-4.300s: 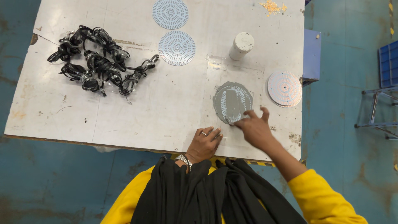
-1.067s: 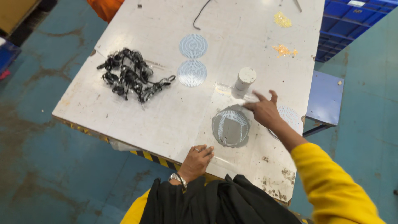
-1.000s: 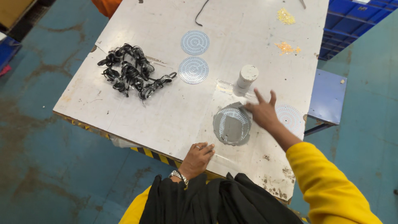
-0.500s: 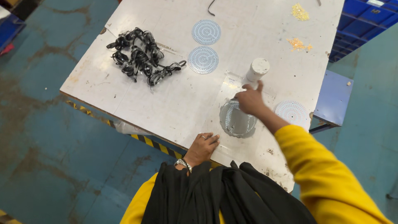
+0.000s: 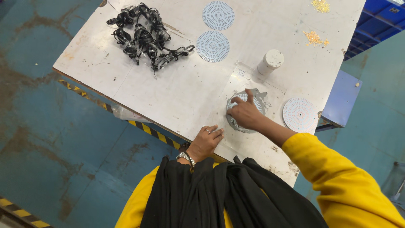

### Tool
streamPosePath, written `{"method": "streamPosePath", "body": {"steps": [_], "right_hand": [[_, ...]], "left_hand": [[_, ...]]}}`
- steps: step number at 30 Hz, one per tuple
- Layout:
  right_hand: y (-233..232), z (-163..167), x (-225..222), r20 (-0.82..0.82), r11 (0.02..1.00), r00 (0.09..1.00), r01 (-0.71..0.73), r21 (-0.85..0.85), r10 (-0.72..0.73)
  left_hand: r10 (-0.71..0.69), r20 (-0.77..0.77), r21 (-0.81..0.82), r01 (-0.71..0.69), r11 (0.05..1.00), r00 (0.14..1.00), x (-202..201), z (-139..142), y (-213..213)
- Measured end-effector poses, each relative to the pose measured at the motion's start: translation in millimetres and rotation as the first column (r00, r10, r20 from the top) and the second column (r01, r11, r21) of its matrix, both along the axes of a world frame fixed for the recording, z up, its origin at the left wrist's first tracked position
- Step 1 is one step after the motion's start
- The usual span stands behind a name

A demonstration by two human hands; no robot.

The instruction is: The person wraps a circular LED module in clear plastic film on a white workbench. They smooth the film over the module, fold the edges, and place the wrapped unit aside. The person then picks up another LED module and begins wrapping it in the same way.

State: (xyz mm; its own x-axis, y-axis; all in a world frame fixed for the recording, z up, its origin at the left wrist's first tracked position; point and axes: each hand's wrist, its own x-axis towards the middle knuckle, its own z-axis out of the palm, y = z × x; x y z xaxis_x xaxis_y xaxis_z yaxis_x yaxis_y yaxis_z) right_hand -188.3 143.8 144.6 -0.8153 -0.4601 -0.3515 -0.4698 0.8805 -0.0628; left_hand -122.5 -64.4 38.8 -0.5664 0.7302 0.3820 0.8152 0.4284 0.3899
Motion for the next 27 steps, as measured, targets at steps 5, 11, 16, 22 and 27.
{"method": "streamPosePath", "body": {"steps": [5,11,16,22,27], "right_hand": [[25,-13,22,-0.062,0.963,0.961,-0.269,0.012,0.269],[62,-10,32,-0.004,0.884,0.884,-0.467,-0.018,0.467],[85,12,33,0.082,0.899,0.899,-0.435,0.044,0.431],[100,24,3,-0.233,0.998,0.972,0.042,0.055,-0.028],[95,15,22,-0.331,0.998,0.943,0.054,0.033,-0.04]], "left_hand": [[0.014,-0.063,0.002,-0.013,1.0,0.998,-1,-4,1],[-0.011,-0.082,-0.019,0.01,1.0,0.997,-3,-3,0],[-0.049,-0.063,-0.022,0.048,0.999,0.997,-10,2,2],[-0.031,-0.078,-0.022,0.029,0.999,0.996,-7,2,4],[-0.017,-0.077,0.005,0.017,1.0,0.997,-7,3,4]]}}
